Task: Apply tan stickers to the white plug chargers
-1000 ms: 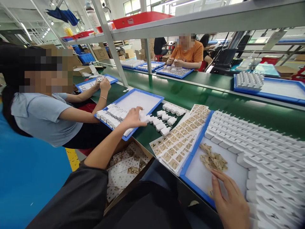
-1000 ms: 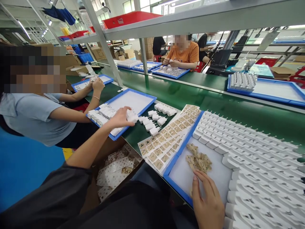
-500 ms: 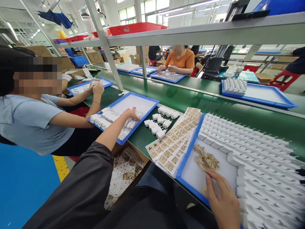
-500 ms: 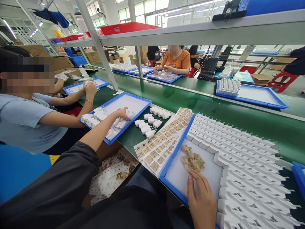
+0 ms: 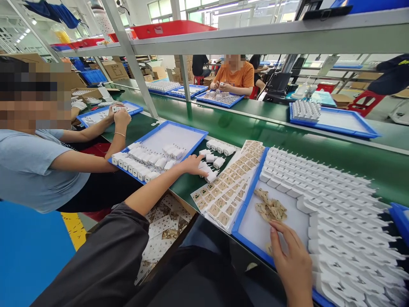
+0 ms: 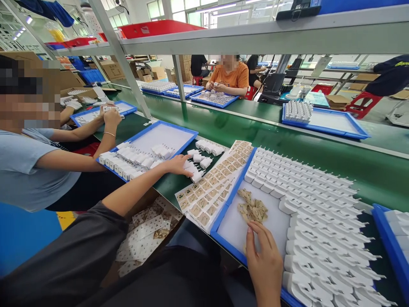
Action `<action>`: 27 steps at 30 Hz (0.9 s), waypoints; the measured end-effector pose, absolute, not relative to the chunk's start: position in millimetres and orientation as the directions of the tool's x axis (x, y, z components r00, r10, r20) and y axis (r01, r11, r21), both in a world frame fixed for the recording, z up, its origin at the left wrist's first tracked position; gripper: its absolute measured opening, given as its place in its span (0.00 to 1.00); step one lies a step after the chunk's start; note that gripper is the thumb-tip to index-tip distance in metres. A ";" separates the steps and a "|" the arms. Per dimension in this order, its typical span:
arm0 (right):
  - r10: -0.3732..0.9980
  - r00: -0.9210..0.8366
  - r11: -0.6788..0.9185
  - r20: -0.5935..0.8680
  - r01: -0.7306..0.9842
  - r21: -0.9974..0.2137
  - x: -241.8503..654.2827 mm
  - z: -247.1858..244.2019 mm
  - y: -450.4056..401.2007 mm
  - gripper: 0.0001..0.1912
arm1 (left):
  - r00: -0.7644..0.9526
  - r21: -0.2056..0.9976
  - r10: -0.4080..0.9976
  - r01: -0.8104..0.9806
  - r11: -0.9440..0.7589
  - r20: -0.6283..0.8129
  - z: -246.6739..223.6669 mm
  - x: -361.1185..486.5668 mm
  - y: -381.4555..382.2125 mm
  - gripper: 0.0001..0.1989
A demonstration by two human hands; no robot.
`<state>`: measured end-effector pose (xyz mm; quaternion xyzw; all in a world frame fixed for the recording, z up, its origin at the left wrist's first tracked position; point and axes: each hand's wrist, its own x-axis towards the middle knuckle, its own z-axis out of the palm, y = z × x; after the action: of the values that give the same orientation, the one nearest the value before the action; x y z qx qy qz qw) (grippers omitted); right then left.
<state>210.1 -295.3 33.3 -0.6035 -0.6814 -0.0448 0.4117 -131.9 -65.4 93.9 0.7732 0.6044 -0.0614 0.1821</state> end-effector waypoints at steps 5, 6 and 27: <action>0.790 0.066 0.261 0.609 0.863 -0.432 209.8 33.9 -296.6 0.15 | 0.277 0.210 0.908 0.953 -0.219 -0.314 94.5 -137.8 -61.0 0.53; 0.793 0.072 0.255 0.604 0.863 -0.436 209.6 34.2 -296.9 0.15 | 0.273 0.205 0.912 0.954 -0.216 -0.307 92.7 -137.3 -61.3 0.54; 0.800 -0.025 0.293 0.599 0.888 -0.354 219.9 31.4 -293.5 0.18 | -0.171 0.285 0.982 0.940 0.188 -0.084 151.0 -237.0 -22.7 0.51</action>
<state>219.9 -293.5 31.4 -0.5914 -0.7136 -0.0592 0.3708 -237.0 -22.7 151.0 0.6316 0.7606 0.0837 0.1250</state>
